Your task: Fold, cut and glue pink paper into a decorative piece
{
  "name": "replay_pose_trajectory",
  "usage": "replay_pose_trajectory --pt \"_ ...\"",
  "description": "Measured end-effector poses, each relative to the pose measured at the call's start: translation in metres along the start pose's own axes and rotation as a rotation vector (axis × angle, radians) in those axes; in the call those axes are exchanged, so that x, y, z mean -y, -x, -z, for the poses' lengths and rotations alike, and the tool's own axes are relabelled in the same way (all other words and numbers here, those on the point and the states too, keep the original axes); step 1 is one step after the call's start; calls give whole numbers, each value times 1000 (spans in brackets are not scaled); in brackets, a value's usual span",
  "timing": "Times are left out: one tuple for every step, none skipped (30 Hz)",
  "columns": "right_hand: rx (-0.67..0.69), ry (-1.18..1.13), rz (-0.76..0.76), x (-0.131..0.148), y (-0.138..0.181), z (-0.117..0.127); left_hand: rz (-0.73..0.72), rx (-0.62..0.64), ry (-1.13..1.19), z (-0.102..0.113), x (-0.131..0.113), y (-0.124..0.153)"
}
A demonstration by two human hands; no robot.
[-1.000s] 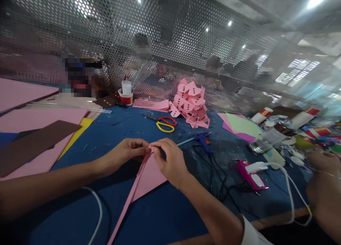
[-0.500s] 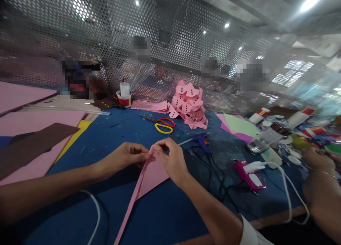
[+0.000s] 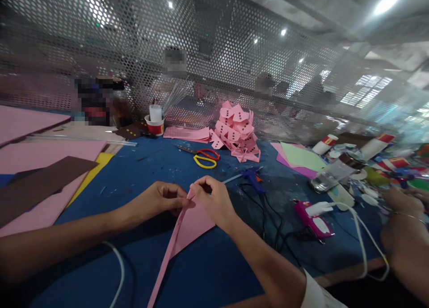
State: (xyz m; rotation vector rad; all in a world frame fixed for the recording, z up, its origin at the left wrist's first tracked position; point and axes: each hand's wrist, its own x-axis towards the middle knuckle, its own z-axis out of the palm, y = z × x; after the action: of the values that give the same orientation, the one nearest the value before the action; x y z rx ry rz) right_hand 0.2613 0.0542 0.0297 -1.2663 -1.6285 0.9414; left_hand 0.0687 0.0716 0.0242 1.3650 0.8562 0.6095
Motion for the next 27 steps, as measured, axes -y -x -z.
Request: replay_pose_trajectory --pt "-5 -8 0 0 0 0 7 10 5 0 0 0" --pt "-10 -14 -2 -1 0 1 12 19 7 1 1 0" --pt "-14 -16 -6 -1 0 1 16 26 6 1 1 1" --pt "-17 -15 -11 -2 -1 1 16 27 3 1 1 1" --pt "-13 -13 -15 -3 -1 1 13 25 -2 1 1 1" --pt "-8 -12 -18 -4 -1 1 7 19 -8 1 1 1" --pt "-5 -13 -21 -5 -1 1 2 14 -14 1 1 1" --pt "-1 -16 -25 -5 -2 1 0 9 -16 1 1 2" --pt "3 -20 -30 -6 -2 0 1 3 -16 1 0 2" --pt "9 -24 -34 -6 -2 0 5 0 -16 0 0 2" --pt "15 -23 -37 -6 -2 0 11 -2 -15 0 0 2" --pt "19 -16 -39 -6 -2 0 19 -1 -13 -1 0 2" --pt "20 -4 -38 -5 -2 0 29 -1 -8 -1 0 2" --pt "18 10 -35 -5 -2 0 35 -1 -3 -2 0 2" --pt "11 22 -32 -4 -2 0 38 -1 1 -2 0 2" --pt "1 30 -29 -3 -2 0 37 -1 4 -2 1 2" --pt "-8 33 -26 -2 -1 -1 33 1 6 -2 1 2" --pt "-16 31 -26 -2 -1 -1 28 6 6 -2 2 1" --pt "-23 24 -25 -2 -1 -1 26 12 5 -2 3 1" --pt "-28 15 -24 -1 0 -1 27 18 2 -1 3 1" --pt "-33 6 -24 -2 0 -1 30 21 -4 -1 4 1" --pt "-38 1 -23 -2 0 -1 32 23 -12 0 5 1" --pt "-40 -1 -23 -3 0 0 28 22 -23 0 6 1" --pt "-39 1 -21 -3 -1 0 18 22 -35 1 7 1" --pt "-34 0 -17 -4 -1 0 5 22 -46 1 8 1" --pt "-26 -6 -12 -5 -1 0 -7 20 -54 2 9 1" --pt "-17 -17 -7 -5 -2 0 -16 17 -58 2 9 1"
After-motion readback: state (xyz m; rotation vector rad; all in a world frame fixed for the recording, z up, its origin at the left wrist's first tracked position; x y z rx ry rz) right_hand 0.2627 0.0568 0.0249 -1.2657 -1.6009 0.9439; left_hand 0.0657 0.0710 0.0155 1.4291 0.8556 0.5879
